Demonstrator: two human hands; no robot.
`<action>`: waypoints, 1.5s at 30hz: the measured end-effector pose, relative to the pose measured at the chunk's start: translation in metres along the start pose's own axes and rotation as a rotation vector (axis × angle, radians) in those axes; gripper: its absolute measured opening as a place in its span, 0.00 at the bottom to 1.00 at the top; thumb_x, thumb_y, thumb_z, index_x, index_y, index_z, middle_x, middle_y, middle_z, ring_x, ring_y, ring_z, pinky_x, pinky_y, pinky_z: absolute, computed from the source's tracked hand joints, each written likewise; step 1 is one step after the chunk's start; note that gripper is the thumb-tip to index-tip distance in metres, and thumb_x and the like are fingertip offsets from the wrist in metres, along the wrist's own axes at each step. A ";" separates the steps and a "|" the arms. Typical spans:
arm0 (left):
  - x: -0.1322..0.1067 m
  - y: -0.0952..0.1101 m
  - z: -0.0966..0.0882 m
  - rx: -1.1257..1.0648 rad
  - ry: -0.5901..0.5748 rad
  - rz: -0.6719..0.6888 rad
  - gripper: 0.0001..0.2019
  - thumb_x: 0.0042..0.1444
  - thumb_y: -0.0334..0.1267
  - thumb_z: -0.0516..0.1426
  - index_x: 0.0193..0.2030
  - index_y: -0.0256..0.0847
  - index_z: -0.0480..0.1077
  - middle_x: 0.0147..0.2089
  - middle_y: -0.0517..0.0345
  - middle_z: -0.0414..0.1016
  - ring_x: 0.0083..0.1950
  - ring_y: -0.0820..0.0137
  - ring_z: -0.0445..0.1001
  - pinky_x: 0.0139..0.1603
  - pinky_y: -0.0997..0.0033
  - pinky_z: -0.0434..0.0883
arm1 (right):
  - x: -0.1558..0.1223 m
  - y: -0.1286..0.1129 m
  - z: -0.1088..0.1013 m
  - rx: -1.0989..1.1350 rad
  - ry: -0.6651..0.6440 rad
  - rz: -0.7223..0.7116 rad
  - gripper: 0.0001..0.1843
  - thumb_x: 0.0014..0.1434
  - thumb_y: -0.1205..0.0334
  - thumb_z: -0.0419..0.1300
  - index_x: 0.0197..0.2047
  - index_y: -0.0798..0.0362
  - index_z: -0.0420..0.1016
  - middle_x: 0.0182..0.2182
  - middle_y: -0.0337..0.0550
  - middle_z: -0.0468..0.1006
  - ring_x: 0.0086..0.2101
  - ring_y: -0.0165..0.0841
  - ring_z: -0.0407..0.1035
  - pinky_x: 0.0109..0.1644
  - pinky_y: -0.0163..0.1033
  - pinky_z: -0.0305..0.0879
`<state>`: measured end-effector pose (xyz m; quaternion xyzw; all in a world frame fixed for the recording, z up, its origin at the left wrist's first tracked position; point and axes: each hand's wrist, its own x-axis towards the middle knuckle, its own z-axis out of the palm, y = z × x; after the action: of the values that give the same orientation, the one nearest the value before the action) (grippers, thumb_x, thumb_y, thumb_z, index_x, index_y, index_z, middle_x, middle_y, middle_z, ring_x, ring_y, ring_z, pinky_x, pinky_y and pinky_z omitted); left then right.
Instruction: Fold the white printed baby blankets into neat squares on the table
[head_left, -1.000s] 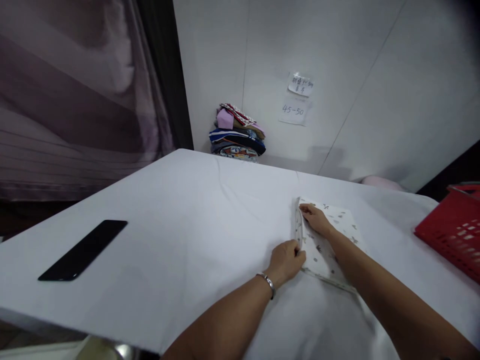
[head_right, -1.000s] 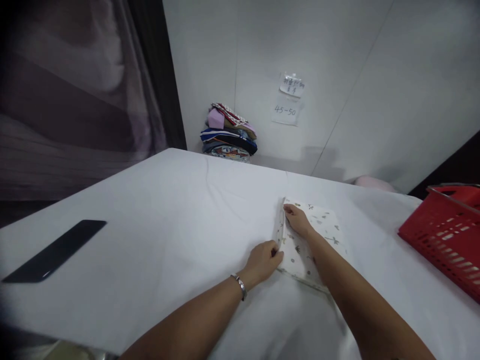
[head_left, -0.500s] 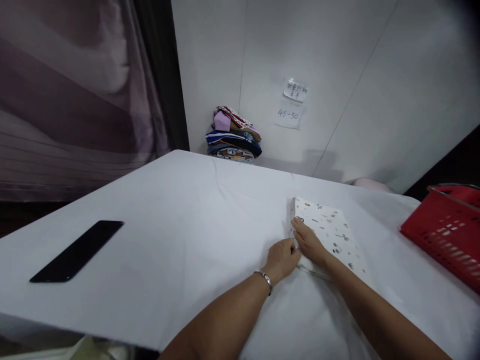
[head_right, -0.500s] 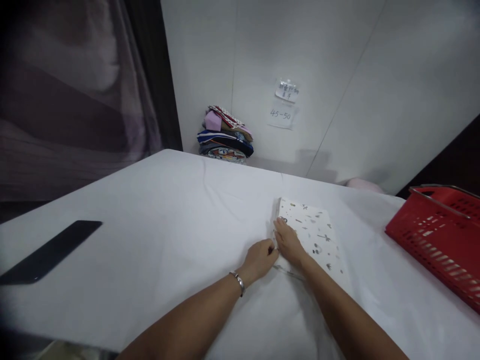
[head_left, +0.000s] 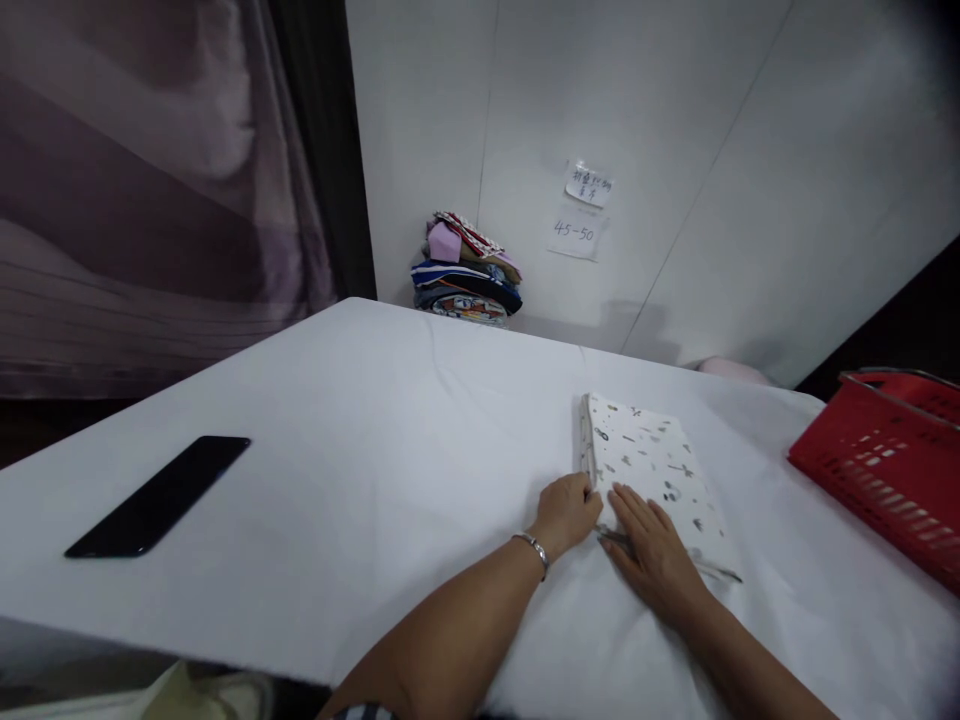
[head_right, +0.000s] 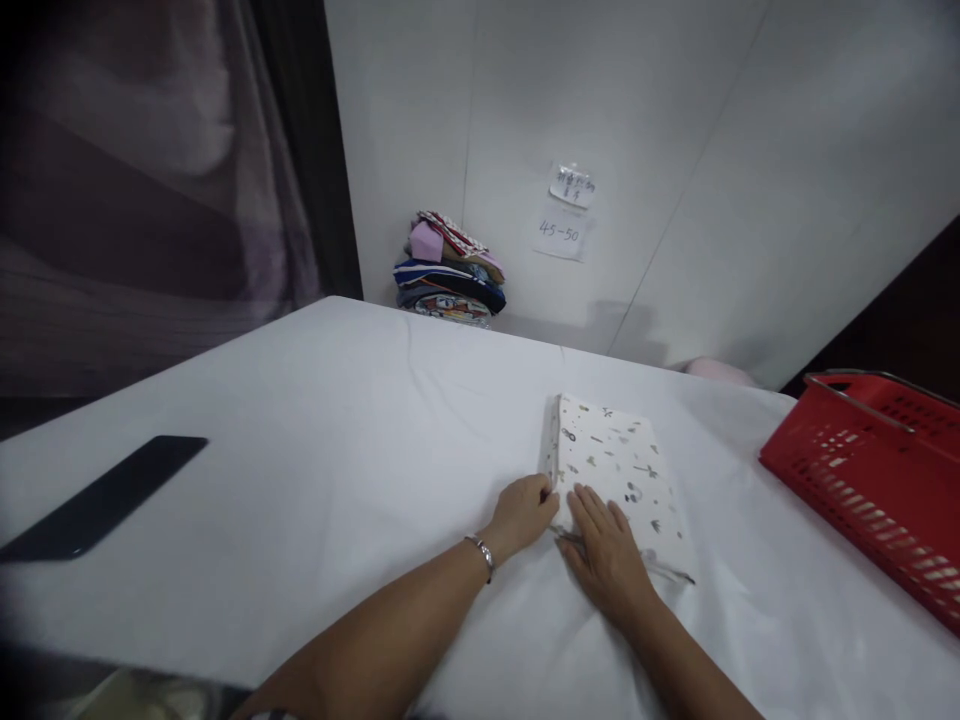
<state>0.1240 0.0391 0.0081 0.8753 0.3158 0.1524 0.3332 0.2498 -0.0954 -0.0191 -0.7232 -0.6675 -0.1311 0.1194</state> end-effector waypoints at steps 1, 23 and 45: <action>0.000 0.000 0.000 -0.002 0.005 0.010 0.10 0.56 0.40 0.48 0.33 0.41 0.69 0.34 0.59 0.74 0.35 0.70 0.69 0.34 0.73 0.61 | 0.001 0.002 0.001 -0.017 -0.002 0.001 0.34 0.60 0.52 0.50 0.67 0.48 0.44 0.61 0.51 0.58 0.59 0.44 0.54 0.58 0.56 0.54; -0.010 0.001 0.003 0.071 -0.098 0.133 0.09 0.57 0.39 0.50 0.35 0.44 0.71 0.38 0.59 0.76 0.41 0.68 0.72 0.41 0.71 0.64 | -0.023 0.022 -0.014 0.014 0.030 0.049 0.33 0.59 0.55 0.51 0.66 0.51 0.47 0.60 0.52 0.61 0.60 0.41 0.54 0.61 0.56 0.48; -0.016 0.014 0.004 0.098 -0.090 0.107 0.11 0.56 0.38 0.50 0.38 0.44 0.74 0.41 0.60 0.76 0.42 0.69 0.71 0.45 0.72 0.64 | -0.014 0.022 0.004 0.256 0.240 0.165 0.24 0.58 0.57 0.50 0.58 0.52 0.60 0.52 0.52 0.70 0.52 0.43 0.63 0.55 0.52 0.58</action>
<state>0.1199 0.0190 0.0138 0.9121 0.2602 0.1147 0.2953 0.2705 -0.1085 -0.0276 -0.7335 -0.5982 -0.1202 0.2993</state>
